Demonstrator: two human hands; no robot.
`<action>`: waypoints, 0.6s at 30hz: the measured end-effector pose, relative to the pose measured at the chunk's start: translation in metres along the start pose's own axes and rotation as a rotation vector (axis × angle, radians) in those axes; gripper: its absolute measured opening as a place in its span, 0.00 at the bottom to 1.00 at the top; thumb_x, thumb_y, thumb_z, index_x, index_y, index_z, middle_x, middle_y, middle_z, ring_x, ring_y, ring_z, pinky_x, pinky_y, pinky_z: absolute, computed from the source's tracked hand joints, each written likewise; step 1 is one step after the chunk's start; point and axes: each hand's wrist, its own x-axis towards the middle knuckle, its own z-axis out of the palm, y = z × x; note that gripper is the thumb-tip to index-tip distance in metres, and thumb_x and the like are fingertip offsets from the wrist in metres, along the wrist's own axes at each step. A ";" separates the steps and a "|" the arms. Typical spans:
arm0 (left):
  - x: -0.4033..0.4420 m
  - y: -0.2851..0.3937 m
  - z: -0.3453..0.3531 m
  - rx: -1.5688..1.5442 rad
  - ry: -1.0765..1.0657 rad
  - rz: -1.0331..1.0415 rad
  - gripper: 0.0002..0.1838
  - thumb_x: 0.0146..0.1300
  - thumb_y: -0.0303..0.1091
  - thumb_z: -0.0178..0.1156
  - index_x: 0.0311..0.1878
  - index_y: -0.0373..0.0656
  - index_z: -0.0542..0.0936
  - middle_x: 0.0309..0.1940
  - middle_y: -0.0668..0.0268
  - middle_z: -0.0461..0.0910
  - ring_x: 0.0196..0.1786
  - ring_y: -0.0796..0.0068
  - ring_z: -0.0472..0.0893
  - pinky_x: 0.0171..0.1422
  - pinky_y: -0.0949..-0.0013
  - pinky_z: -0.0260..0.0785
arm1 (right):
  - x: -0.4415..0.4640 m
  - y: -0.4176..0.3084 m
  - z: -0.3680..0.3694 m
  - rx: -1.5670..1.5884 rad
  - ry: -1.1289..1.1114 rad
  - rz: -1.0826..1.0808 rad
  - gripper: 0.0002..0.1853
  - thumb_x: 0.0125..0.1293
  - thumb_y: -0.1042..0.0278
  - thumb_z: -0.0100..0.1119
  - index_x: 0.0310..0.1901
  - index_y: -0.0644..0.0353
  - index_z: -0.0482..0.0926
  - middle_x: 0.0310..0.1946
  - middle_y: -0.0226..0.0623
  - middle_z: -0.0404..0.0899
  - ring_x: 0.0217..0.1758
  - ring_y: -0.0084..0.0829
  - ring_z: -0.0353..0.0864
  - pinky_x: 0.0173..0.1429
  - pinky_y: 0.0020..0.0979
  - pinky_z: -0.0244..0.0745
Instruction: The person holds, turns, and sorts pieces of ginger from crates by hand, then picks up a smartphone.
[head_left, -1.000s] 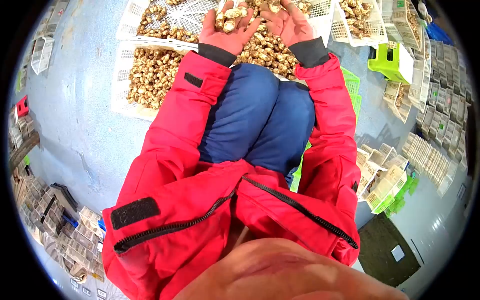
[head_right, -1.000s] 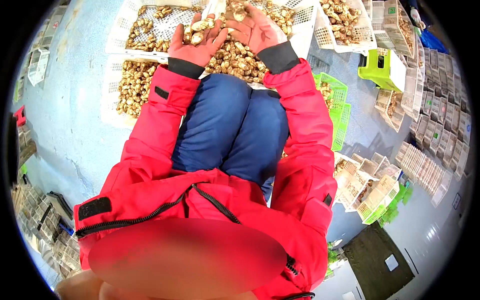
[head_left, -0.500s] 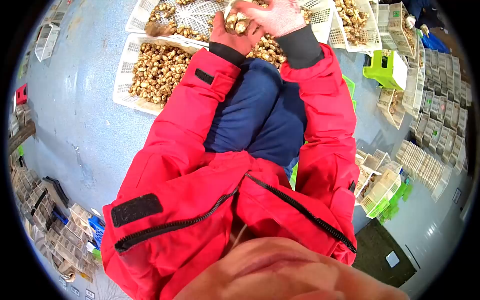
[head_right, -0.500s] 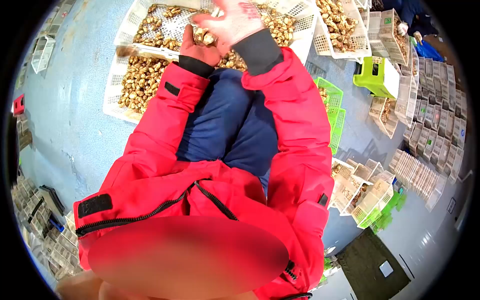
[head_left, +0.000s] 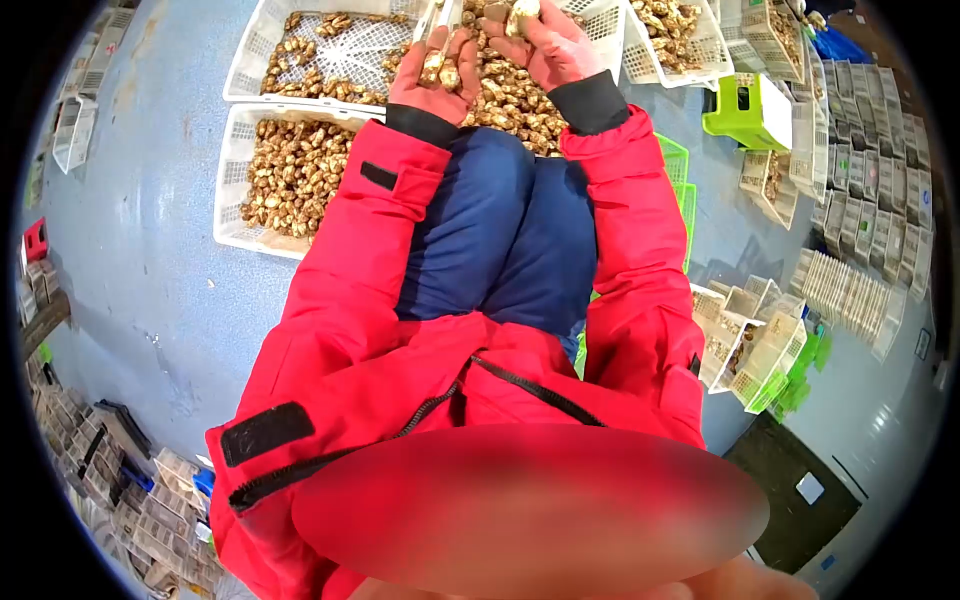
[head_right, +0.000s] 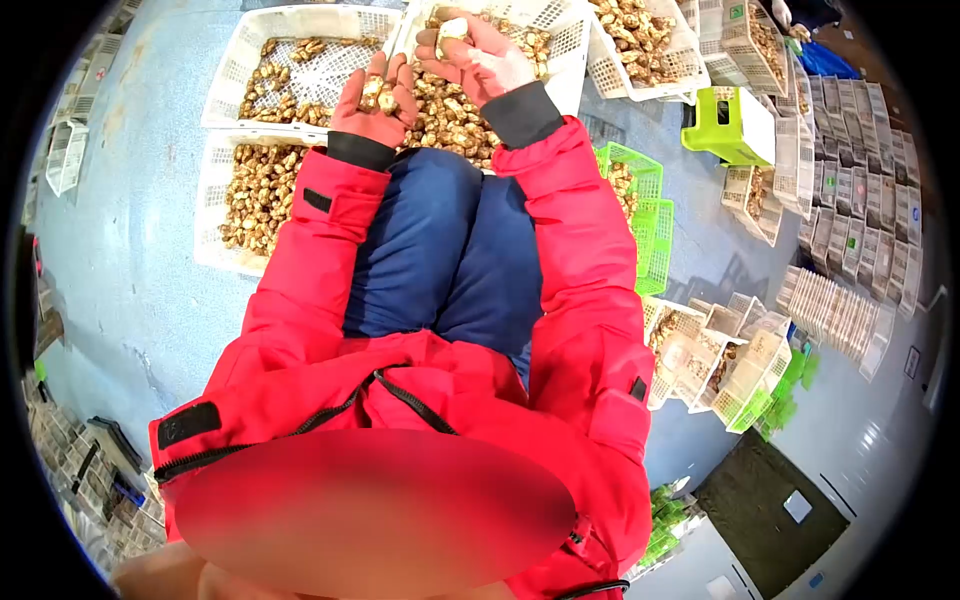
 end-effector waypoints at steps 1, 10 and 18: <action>0.002 0.003 -0.006 0.015 -0.010 0.010 0.17 0.68 0.40 0.53 0.57 0.46 0.74 0.57 0.57 0.73 0.59 0.60 0.73 0.50 0.60 0.74 | 0.000 0.006 -0.011 -0.012 0.045 0.023 0.25 0.66 0.73 0.54 0.65 0.60 0.64 0.51 0.35 0.76 0.53 0.29 0.77 0.57 0.34 0.75; 0.001 0.002 -0.007 -0.056 -0.079 0.064 0.23 0.68 0.47 0.49 0.62 0.49 0.69 0.64 0.55 0.68 0.65 0.52 0.69 0.65 0.44 0.62 | 0.010 0.018 -0.036 0.196 0.060 0.135 0.21 0.65 0.75 0.48 0.60 0.62 0.67 0.39 0.33 0.77 0.38 0.27 0.79 0.46 0.29 0.78; 0.003 0.002 -0.012 0.025 -0.271 -0.008 0.29 0.71 0.58 0.31 0.62 0.49 0.69 0.62 0.60 0.71 0.61 0.56 0.72 0.67 0.44 0.59 | 0.025 0.005 0.056 -0.711 0.127 -0.001 0.26 0.65 0.66 0.53 0.64 0.63 0.63 0.50 0.43 0.77 0.49 0.28 0.79 0.52 0.27 0.74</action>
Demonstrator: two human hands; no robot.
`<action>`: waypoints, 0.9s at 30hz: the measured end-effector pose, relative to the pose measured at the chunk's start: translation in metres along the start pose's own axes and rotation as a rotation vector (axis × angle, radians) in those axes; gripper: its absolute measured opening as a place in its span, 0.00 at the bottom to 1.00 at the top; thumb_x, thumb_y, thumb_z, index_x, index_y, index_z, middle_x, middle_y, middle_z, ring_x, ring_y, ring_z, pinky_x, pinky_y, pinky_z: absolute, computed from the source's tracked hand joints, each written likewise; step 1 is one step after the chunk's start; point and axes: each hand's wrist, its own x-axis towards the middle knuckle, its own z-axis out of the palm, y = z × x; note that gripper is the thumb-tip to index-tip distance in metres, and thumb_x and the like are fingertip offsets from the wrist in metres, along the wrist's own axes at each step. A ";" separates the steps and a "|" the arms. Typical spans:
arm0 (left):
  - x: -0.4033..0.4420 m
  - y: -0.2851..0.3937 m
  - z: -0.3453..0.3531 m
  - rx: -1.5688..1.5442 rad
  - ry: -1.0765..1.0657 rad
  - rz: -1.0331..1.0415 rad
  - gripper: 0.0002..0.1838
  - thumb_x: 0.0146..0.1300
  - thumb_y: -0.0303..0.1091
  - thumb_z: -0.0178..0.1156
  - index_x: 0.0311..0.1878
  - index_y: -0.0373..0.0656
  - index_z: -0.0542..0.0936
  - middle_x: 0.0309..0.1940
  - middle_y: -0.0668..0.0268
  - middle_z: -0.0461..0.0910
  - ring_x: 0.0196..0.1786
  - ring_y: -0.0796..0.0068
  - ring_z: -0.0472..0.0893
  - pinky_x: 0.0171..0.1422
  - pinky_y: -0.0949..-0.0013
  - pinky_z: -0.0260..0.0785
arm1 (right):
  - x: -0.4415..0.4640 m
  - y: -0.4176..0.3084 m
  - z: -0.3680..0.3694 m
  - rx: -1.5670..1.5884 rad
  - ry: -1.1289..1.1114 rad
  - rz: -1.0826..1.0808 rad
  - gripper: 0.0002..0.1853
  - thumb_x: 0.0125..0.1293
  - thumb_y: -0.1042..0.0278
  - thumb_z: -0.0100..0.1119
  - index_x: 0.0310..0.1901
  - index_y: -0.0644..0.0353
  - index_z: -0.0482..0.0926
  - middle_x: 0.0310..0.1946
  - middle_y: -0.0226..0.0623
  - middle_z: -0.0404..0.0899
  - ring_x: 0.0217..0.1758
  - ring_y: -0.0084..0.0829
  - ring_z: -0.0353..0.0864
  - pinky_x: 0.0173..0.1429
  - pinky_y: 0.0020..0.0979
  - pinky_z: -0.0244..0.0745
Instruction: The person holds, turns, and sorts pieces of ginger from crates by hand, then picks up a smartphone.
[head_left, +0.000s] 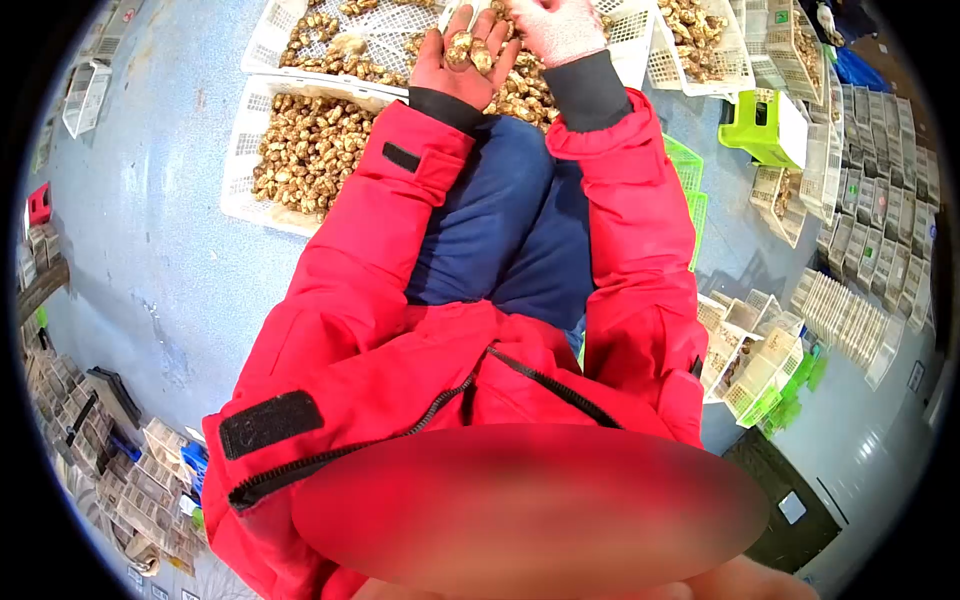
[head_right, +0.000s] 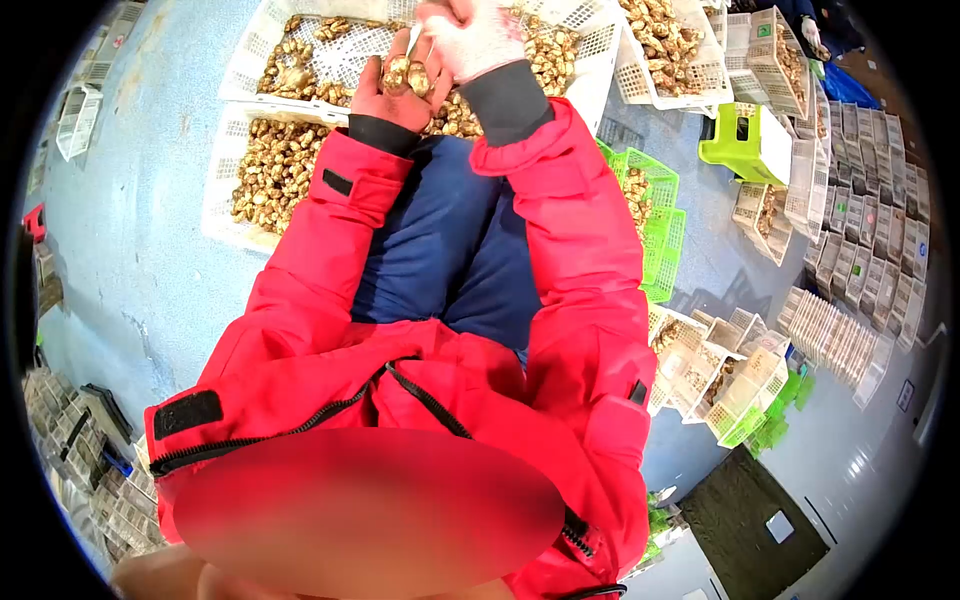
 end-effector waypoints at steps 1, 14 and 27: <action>0.001 -0.008 0.015 0.100 0.084 0.112 0.30 0.72 0.56 0.29 0.66 0.48 0.66 0.64 0.59 0.68 0.64 0.55 0.69 0.68 0.45 0.59 | -0.004 0.000 -0.004 -0.156 0.042 0.051 0.23 0.63 0.63 0.54 0.60 0.61 0.69 0.44 0.43 0.80 0.47 0.29 0.81 0.50 0.28 0.75; 0.009 -0.001 -0.005 0.088 -0.103 0.071 0.25 0.69 0.52 0.42 0.65 0.53 0.68 0.70 0.62 0.60 0.68 0.53 0.62 0.64 0.34 0.57 | -0.025 0.064 -0.009 0.482 0.042 0.031 0.19 0.65 0.72 0.56 0.58 0.62 0.74 0.53 0.36 0.77 0.48 0.26 0.78 0.45 0.26 0.78; 0.010 -0.003 0.008 -0.068 0.016 -0.072 0.20 0.67 0.45 0.45 0.53 0.41 0.69 0.62 0.53 0.69 0.66 0.54 0.66 0.67 0.47 0.56 | -0.020 0.074 -0.017 0.997 -0.055 0.064 0.22 0.69 0.70 0.52 0.62 0.66 0.66 0.33 0.26 0.73 0.37 0.22 0.77 0.50 0.36 0.79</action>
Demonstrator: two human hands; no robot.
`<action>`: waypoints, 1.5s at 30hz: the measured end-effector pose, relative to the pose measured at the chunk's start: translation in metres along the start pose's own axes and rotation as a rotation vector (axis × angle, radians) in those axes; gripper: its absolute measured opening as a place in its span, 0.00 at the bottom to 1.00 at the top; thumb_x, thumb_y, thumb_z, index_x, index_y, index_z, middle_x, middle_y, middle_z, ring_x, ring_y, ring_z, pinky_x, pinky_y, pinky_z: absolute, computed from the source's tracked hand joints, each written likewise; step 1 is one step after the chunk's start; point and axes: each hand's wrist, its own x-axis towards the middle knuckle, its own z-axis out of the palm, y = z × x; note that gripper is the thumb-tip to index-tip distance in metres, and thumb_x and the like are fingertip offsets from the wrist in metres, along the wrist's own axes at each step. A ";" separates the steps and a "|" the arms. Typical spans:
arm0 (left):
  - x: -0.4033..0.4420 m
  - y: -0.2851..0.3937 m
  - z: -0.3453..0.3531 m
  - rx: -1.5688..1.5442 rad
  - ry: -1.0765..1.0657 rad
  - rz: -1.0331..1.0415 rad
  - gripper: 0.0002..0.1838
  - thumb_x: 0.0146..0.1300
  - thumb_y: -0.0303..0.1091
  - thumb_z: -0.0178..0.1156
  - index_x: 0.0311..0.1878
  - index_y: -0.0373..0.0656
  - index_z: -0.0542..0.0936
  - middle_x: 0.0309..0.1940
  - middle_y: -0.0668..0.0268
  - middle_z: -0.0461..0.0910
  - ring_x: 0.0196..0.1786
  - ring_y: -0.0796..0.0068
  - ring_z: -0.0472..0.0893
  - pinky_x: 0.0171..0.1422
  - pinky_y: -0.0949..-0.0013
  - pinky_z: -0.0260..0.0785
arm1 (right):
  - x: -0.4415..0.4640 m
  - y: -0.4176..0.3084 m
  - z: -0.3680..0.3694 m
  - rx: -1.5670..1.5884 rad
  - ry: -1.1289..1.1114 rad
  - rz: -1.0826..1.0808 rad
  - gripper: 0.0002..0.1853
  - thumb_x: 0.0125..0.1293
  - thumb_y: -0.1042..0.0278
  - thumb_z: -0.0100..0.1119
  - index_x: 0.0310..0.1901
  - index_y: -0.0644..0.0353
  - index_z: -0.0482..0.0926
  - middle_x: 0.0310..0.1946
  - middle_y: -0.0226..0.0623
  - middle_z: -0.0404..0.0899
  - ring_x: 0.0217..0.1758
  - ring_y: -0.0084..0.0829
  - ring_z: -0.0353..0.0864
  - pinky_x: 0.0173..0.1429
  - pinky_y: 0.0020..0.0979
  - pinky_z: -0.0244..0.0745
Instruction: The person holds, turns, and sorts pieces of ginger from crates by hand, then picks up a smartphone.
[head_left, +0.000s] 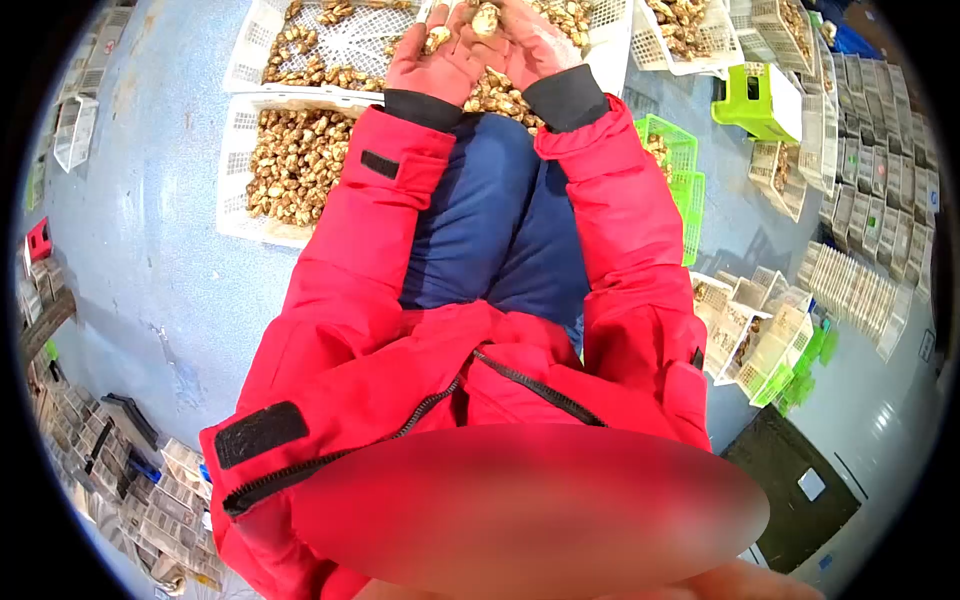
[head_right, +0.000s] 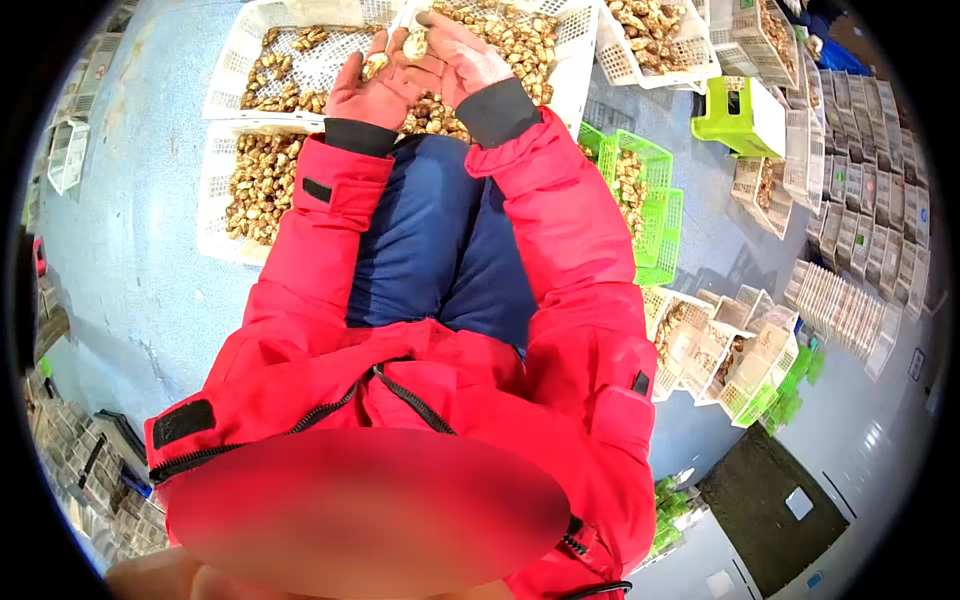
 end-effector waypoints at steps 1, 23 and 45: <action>-0.002 0.005 0.000 0.102 0.056 0.038 0.20 0.67 0.45 0.45 0.54 0.40 0.69 0.62 0.54 0.69 0.65 0.54 0.67 0.68 0.47 0.56 | 0.009 0.008 -0.026 0.191 -0.212 -0.001 0.21 0.68 0.73 0.51 0.62 0.63 0.68 0.37 0.33 0.78 0.43 0.29 0.81 0.49 0.40 0.80; -0.008 -0.001 0.041 1.016 0.342 -0.182 0.43 0.64 0.66 0.44 0.66 0.33 0.62 0.62 0.49 0.68 0.63 0.55 0.71 0.67 0.53 0.63 | -0.032 -0.052 -0.033 -1.318 0.123 -0.308 0.24 0.60 0.76 0.59 0.60 0.64 0.69 0.39 0.36 0.81 0.33 0.22 0.80 0.36 0.23 0.76; -0.012 0.034 -0.035 0.794 0.704 -0.101 0.32 0.64 0.50 0.53 0.65 0.38 0.64 0.67 0.52 0.62 0.69 0.50 0.62 0.70 0.44 0.56 | -0.438 0.075 -0.299 -0.994 1.140 0.254 0.31 0.56 0.61 0.63 0.62 0.59 0.71 0.50 0.44 0.80 0.48 0.32 0.81 0.49 0.29 0.75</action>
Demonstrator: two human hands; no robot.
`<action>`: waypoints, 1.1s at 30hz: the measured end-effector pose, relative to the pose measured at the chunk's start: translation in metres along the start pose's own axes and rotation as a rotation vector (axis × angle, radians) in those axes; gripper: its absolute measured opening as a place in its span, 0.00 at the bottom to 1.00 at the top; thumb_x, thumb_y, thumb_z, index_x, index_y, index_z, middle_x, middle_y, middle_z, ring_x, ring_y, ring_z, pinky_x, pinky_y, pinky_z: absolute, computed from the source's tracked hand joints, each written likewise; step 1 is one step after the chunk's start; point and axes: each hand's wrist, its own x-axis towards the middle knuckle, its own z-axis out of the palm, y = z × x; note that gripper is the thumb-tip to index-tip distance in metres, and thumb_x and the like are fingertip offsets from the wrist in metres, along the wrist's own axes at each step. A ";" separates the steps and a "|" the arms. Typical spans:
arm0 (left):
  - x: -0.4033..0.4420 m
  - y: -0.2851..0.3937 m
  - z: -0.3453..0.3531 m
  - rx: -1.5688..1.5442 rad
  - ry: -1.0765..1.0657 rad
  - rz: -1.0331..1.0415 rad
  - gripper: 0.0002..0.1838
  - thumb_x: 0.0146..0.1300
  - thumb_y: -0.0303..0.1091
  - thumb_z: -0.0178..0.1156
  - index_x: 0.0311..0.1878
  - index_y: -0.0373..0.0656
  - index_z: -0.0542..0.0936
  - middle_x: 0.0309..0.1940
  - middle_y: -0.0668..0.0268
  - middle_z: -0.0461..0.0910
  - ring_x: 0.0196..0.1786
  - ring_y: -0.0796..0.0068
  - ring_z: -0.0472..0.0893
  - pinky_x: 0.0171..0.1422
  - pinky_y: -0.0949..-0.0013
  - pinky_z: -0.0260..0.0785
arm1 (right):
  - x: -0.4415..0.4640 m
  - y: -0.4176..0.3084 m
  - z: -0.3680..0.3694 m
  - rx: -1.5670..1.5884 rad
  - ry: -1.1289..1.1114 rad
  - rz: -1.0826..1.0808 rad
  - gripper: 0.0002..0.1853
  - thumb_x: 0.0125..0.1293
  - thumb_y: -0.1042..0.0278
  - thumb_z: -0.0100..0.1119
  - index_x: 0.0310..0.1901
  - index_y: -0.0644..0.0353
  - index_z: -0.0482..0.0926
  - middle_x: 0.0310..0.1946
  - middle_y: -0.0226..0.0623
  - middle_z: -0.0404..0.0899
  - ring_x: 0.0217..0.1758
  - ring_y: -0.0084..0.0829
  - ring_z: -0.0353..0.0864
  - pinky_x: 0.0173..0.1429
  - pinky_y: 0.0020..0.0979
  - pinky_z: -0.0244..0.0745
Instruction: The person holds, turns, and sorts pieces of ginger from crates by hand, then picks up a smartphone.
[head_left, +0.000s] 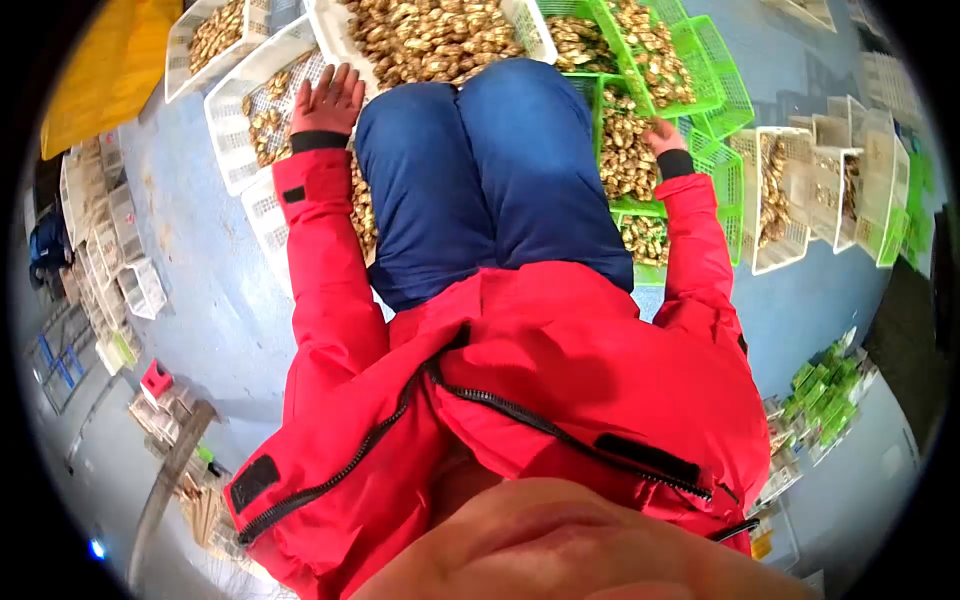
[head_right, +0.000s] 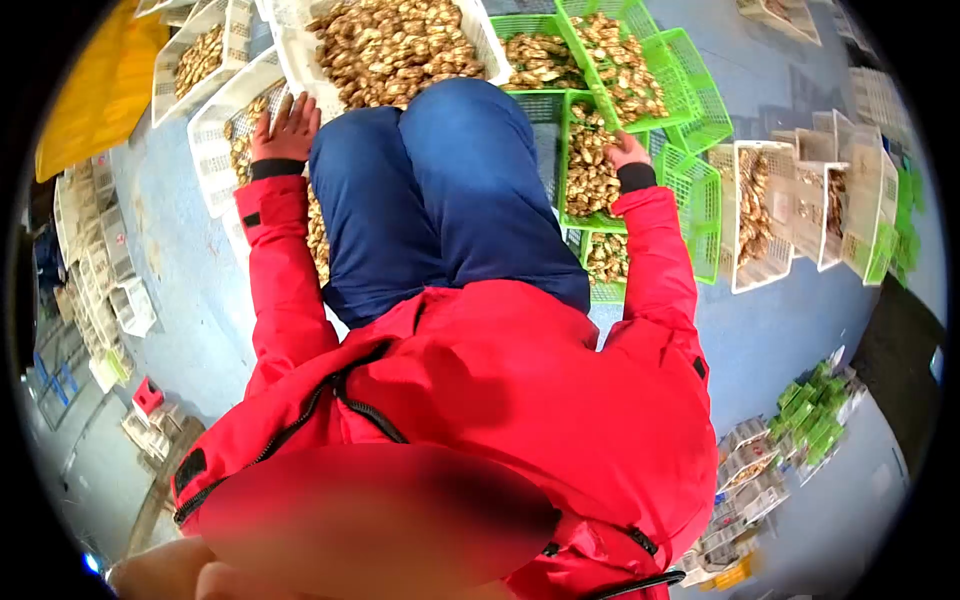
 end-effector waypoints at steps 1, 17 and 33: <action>0.015 -0.007 -0.014 -0.021 0.070 -0.013 0.32 0.65 0.50 0.53 0.65 0.38 0.63 0.66 0.53 0.62 0.68 0.51 0.62 0.70 0.46 0.56 | 0.009 -0.030 0.005 0.175 -0.059 -0.013 0.29 0.59 0.64 0.61 0.62 0.59 0.70 0.47 0.41 0.80 0.42 0.26 0.79 0.44 0.26 0.74; 0.220 -0.098 -0.075 0.922 0.455 0.310 0.48 0.51 0.59 0.65 0.68 0.38 0.61 0.69 0.50 0.58 0.68 0.54 0.62 0.69 0.61 0.57 | 0.217 -0.378 0.280 -1.031 -0.035 -0.924 0.29 0.58 0.43 0.58 0.61 0.36 0.69 0.63 0.40 0.66 0.66 0.44 0.63 0.63 0.47 0.65; 0.177 -0.099 -0.038 1.120 0.616 0.402 0.41 0.54 0.56 0.63 0.65 0.38 0.66 0.57 0.48 0.73 0.58 0.56 0.74 0.60 0.62 0.66 | 0.230 -0.358 0.306 -0.797 -0.293 -0.666 0.40 0.56 0.29 0.50 0.67 0.40 0.64 0.63 0.41 0.68 0.63 0.44 0.70 0.64 0.42 0.66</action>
